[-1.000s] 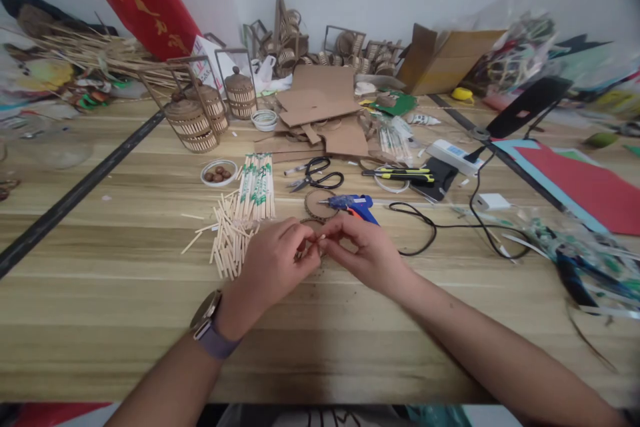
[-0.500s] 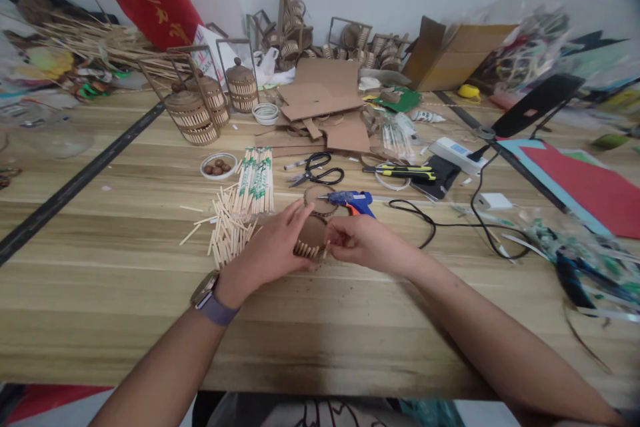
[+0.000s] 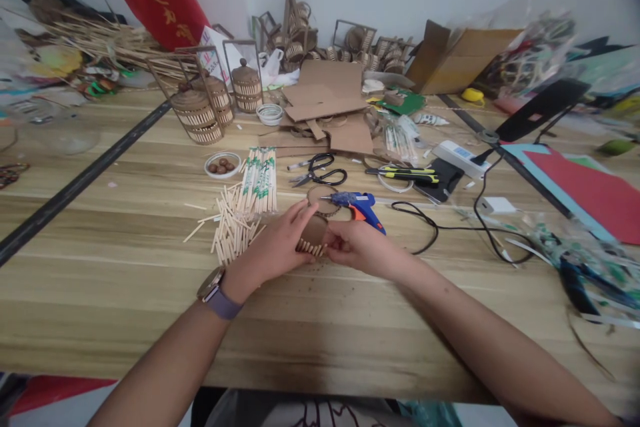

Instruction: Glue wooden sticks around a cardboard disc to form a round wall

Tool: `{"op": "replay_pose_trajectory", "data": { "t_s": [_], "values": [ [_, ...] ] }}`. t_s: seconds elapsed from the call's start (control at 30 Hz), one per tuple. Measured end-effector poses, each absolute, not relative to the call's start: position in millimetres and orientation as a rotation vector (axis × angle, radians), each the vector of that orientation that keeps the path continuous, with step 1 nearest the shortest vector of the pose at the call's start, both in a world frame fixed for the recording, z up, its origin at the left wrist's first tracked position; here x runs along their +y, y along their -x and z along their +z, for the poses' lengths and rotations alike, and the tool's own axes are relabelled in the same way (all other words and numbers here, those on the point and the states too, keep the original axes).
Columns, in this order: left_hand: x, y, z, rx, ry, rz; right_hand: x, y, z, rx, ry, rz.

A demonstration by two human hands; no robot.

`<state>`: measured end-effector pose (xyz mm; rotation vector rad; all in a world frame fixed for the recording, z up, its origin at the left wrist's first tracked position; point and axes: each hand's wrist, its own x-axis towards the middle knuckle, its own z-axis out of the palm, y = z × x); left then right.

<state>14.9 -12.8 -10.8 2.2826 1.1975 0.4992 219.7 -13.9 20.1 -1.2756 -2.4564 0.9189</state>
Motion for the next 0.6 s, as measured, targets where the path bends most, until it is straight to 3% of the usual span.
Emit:
{"op": "replay_pose_trajectory", "data": {
  "t_s": [0.6],
  "values": [
    [-11.0,-14.1,-12.8,1.212,-2.294,0.535,-12.9,-219.2,16.4,-2.591,1.181,0.722]
  ]
}}
